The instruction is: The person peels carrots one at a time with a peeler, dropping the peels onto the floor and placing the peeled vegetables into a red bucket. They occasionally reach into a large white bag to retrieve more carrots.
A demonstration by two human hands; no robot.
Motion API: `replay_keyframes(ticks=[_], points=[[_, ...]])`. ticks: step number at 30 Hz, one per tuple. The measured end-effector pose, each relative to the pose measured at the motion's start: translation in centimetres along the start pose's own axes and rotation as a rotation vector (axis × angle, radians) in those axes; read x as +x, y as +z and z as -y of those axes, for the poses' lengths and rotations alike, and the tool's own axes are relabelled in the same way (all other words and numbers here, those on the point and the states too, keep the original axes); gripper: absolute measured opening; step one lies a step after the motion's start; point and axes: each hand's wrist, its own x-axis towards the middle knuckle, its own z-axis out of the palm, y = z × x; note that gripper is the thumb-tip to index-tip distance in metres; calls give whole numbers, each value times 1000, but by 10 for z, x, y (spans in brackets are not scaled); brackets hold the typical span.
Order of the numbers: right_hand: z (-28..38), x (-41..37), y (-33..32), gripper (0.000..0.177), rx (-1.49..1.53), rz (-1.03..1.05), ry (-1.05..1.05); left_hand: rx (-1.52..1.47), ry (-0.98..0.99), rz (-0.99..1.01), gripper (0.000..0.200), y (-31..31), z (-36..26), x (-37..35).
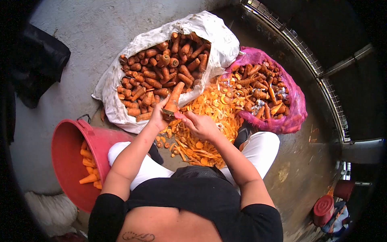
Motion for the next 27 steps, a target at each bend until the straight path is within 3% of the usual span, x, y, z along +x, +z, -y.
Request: replay_keyframes(ticks=[7, 10, 16, 17, 21, 23, 25, 27], points=[[-12, 4, 1, 29, -151, -41, -13, 6, 21, -56, 33, 9, 6, -1], [-17, 5, 1, 32, -191, -151, -115, 65, 8, -34, 35, 2, 6, 2], [-49, 18, -8, 32, -265, -216, -18, 159, -8, 16, 35, 15, 9, -12], [-53, 17, -11, 30, -324, -146, 47, 155, -19, 7, 35, 21, 8, -16], [-56, 9, -7, 34, -248, -334, -34, 109, -62, 37, 38, 25, 8, -19], [-56, 8, 8, 38, 321, -226, 40, 94, -77, 68, 38, 24, 6, -17], [-54, 2, 0, 46, 1119, 232, 434, 103, -78, 72, 37, 22, 6, -14], [-58, -3, -2, 46, 1611, 330, 418, 144, -63, 57, 38, 18, 8, -8]])
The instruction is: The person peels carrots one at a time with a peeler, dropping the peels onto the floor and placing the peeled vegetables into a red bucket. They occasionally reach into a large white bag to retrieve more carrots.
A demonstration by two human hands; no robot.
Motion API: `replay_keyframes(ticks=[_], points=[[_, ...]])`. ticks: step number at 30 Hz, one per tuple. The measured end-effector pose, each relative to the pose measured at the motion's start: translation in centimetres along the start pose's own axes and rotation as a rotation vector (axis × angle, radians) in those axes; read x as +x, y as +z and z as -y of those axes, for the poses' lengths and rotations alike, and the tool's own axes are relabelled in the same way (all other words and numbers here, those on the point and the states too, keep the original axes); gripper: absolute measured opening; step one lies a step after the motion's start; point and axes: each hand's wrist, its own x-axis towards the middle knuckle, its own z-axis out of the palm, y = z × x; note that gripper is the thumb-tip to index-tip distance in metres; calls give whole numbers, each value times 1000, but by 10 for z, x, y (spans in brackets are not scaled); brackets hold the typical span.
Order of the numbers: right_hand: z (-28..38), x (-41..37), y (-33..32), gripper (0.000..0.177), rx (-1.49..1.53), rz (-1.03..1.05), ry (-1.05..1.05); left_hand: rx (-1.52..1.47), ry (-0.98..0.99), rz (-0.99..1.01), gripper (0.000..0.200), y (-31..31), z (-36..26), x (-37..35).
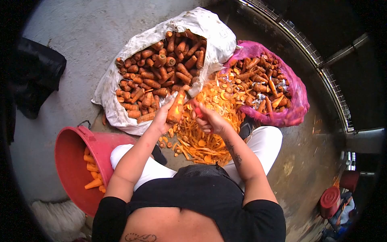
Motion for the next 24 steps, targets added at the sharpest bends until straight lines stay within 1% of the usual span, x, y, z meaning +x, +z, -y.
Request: replay_keyframes(ticks=[1, 2, 3, 5, 6, 7, 9, 10, 12, 13, 14, 17, 18, 20, 24], points=[[0, -1, -1, 47, 228, 98, 13, -7, 20, 6, 38, -2, 1, 1], [-3, 3, -8, 49, 386, 49, -93, -15, 41, 12, 38, -3, 2, 2], [-4, 5, -7, 49, 351, -88, -195, -22, 63, 19, 39, -2, 1, 2], [-8, 9, -2, 48, 277, -365, -397, 77, 186, -119, 38, 6, 3, 5], [-10, 9, 4, 49, 11, -477, -366, 128, 247, -189, 38, 9, 4, 5], [-10, 6, 14, 50, -294, -553, -324, 104, 195, -181, 38, 4, 5, 7], [-30, 11, 13, 47, -845, -492, -582, 56, 92, -169, 37, -6, 6, 9], [-35, 9, 12, 42, -1082, -504, -595, 20, 77, -186, 36, -5, 6, 9], [-34, 4, 18, 39, -1262, -455, -540, -55, 50, -221, 36, -2, 5, 9], [-30, 1, 26, 37, -1351, -427, -510, -64, 51, -199, 36, -3, 5, 10], [-25, -2, 35, 35, -1373, -416, -505, -73, 51, -177, 36, -5, 5, 10], [-12, -7, 42, 36, -1526, -346, -364, -70, 53, -100, 35, -11, 5, 11], [-9, -7, 41, 35, -1565, -341, -352, -65, 53, -71, 34, -12, 5, 11], [-3, -7, 39, 35, -1644, -329, -326, -77, 55, -78, 34, -14, 6, 12], [-3, -2, 32, 35, -1695, -361, -363, -86, 96, -94, 32, -7, 6, 9]])
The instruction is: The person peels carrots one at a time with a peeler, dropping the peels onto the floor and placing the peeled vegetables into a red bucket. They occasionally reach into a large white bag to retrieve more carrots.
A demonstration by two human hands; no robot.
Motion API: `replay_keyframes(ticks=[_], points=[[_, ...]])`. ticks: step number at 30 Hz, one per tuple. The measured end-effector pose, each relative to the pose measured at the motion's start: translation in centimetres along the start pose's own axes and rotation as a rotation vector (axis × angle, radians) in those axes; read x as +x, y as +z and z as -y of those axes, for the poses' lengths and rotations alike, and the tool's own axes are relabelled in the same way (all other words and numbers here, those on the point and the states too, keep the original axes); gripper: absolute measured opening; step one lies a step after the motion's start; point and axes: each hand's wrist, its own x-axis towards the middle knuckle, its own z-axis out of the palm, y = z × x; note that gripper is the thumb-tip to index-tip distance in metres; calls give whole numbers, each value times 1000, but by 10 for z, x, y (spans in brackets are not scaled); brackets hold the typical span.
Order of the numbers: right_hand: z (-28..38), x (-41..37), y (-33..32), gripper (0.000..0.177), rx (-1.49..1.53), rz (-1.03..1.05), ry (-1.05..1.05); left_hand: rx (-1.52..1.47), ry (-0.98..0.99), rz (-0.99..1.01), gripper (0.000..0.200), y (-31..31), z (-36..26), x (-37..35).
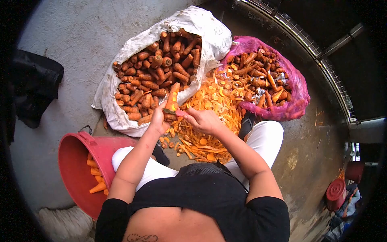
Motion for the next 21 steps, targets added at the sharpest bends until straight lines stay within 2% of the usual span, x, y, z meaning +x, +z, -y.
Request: replay_keyframes(ticks=[5, 8, 9, 10, 12, 15, 16, 18, 20, 21], points=[[0, 3, 1, 34, -96, -36, 7, 13, -6, -46, 34, 10, -2, -6], [-27, 15, 6, 30, -53, -263, 73, 113, -86, 56, 35, 6, 0, -14], [-32, 15, 1, 29, -96, -307, 24, 161, -121, 111, 35, 6, -1, -16], [-37, 13, -4, 28, -139, -350, -25, 143, -87, 43, 34, 11, 3, -15], [-40, 4, -9, 27, -156, -477, -143, 97, -132, 59, 34, 9, 0, -17], [-53, -1, 0, 31, 86, -635, 87, 6, -192, 86, 39, 5, -9, -13], [-58, 4, 7, 37, 612, -615, 165, -21, -199, 116, 41, 2, -11, -10], [-55, -1, 7, 41, 1223, -365, 292, -73, -196, 209, 45, 1, -14, -9], [-34, -9, -4, 45, 1815, -62, 412, -89, -191, 211, 46, 1, -13, -8], [-22, -7, -9, 44, 1450, -49, 531, -98, -189, 212, 46, 2, -12, -7]])
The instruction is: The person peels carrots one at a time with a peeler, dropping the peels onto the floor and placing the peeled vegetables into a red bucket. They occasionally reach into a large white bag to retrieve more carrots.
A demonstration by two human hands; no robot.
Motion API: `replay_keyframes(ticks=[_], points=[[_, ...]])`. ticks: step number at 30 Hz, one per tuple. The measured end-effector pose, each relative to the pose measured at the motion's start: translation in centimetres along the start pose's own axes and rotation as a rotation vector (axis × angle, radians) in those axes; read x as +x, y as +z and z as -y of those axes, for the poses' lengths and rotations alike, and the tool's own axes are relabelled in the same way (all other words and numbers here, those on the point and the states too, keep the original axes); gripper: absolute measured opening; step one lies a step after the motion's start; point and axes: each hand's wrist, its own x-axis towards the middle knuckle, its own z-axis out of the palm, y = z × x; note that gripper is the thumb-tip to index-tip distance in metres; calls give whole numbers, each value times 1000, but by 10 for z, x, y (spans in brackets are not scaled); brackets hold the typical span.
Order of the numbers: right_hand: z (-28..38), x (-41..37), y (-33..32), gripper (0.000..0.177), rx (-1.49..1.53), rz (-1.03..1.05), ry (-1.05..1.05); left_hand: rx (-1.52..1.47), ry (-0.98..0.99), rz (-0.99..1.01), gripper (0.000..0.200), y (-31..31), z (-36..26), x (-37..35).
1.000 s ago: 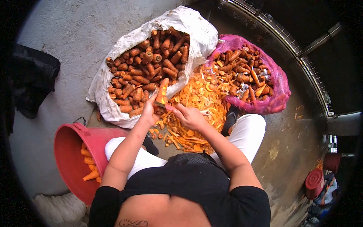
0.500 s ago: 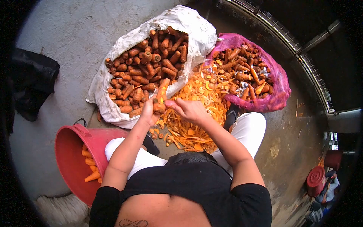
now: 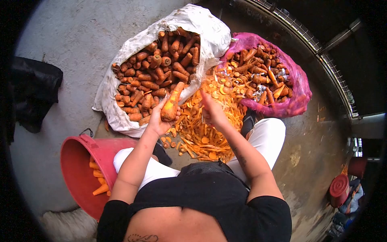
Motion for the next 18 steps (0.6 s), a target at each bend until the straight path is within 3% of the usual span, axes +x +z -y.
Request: replay_keyframes(ticks=[2, 5, 11, 18], points=[[-27, 9, 5, 41, -913, -171, -797, 23, 13, -81, 44, 8, 3, -2], [-7, -15, 25, 36, -1280, -12, -637, 41, 13, -134, 41, 5, 7, -1], [0, -16, 29, 35, -1327, 101, -546, 74, 65, -139, 33, -3, 9, 2], [-2, -5, 22, 33, -1456, 27, -572, 127, 94, -177, 40, -3, 9, 1]])
